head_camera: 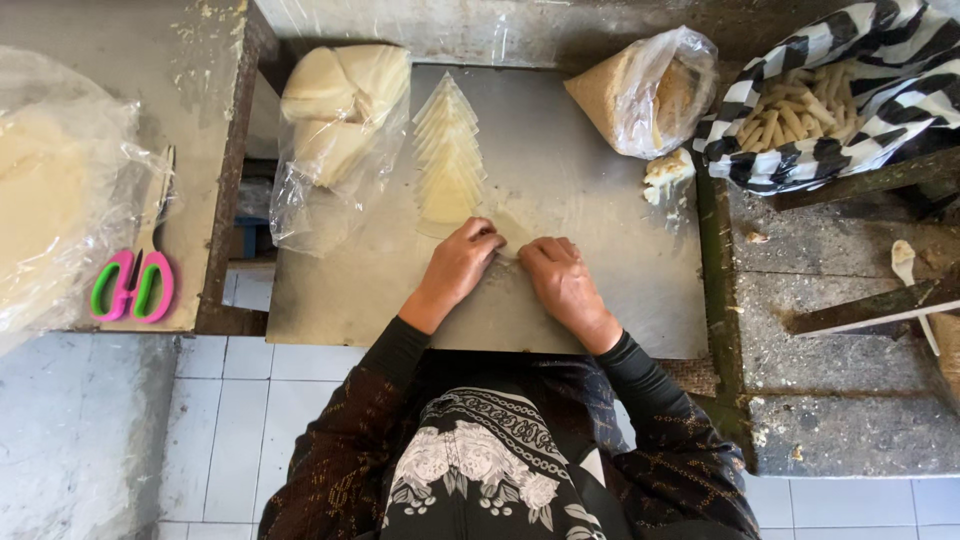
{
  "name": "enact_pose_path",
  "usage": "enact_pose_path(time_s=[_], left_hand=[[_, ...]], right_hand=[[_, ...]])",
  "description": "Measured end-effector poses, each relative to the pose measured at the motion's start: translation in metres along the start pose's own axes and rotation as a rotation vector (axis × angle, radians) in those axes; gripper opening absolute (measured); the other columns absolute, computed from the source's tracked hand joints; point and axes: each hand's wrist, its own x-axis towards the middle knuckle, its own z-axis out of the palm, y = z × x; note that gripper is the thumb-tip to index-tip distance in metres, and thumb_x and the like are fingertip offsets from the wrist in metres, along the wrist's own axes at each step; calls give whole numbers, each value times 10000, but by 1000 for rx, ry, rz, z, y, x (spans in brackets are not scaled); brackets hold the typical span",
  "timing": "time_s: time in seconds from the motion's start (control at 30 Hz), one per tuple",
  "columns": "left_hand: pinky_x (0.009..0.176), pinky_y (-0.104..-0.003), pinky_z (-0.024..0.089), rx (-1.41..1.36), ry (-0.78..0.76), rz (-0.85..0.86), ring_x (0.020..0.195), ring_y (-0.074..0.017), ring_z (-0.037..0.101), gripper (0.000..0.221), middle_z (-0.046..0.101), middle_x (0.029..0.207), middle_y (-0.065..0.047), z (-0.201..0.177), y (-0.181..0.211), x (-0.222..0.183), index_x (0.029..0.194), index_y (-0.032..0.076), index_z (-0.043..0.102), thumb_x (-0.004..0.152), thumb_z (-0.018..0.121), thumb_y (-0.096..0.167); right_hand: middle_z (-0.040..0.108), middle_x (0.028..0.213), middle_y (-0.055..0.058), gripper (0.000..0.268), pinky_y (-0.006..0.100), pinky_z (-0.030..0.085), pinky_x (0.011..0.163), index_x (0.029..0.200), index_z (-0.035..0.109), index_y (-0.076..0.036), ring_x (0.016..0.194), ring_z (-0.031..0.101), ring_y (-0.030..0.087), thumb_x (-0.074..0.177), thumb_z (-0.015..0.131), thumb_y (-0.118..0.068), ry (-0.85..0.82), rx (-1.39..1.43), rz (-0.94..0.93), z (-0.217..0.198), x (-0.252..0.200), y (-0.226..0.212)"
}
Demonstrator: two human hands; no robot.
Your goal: The person fills triangular pastry sheets with a brown mixture from a bag using a wooden spoon and rolls them into thin cylinders by hand. They repeat this process with several sheets, placing the finished rolls in a pile on the workbench.
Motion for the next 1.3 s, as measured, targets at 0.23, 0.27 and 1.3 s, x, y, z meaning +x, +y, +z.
enact_pose_path(time_s=[0.23, 0.27, 1.3], left_hand=[[758, -377, 579, -23, 1, -65, 898, -277, 715, 239, 662, 1099, -68, 0, 1, -8, 1057, 78, 738, 838, 737, -16], [758, -378, 580, -32, 0, -58, 898, -281, 715, 241, 665, 1104, -70, -1, 1, -9, 1055, 75, 734, 834, 736, -22], [785, -385, 581, -128, 198, 53, 909, -339, 713, 130, 719, 1011, -138, 5, -10, 79, 1039, 51, 675, 922, 716, 13]], right_hand=[[678, 958, 99, 165, 432, 500, 808, 1042, 698, -59, 886, 642, 320, 881, 728, -78, -24, -21, 19, 8, -9, -7], [684, 941, 98, 161, 438, 498, 797, 1041, 704, -57, 873, 645, 322, 884, 731, -76, -34, -19, 32, 8, -9, -5], [663, 929, 61, 81, 403, 409, 842, 999, 697, -121, 876, 616, 254, 939, 701, -68, 280, -201, -17, -12, 69, 34]])
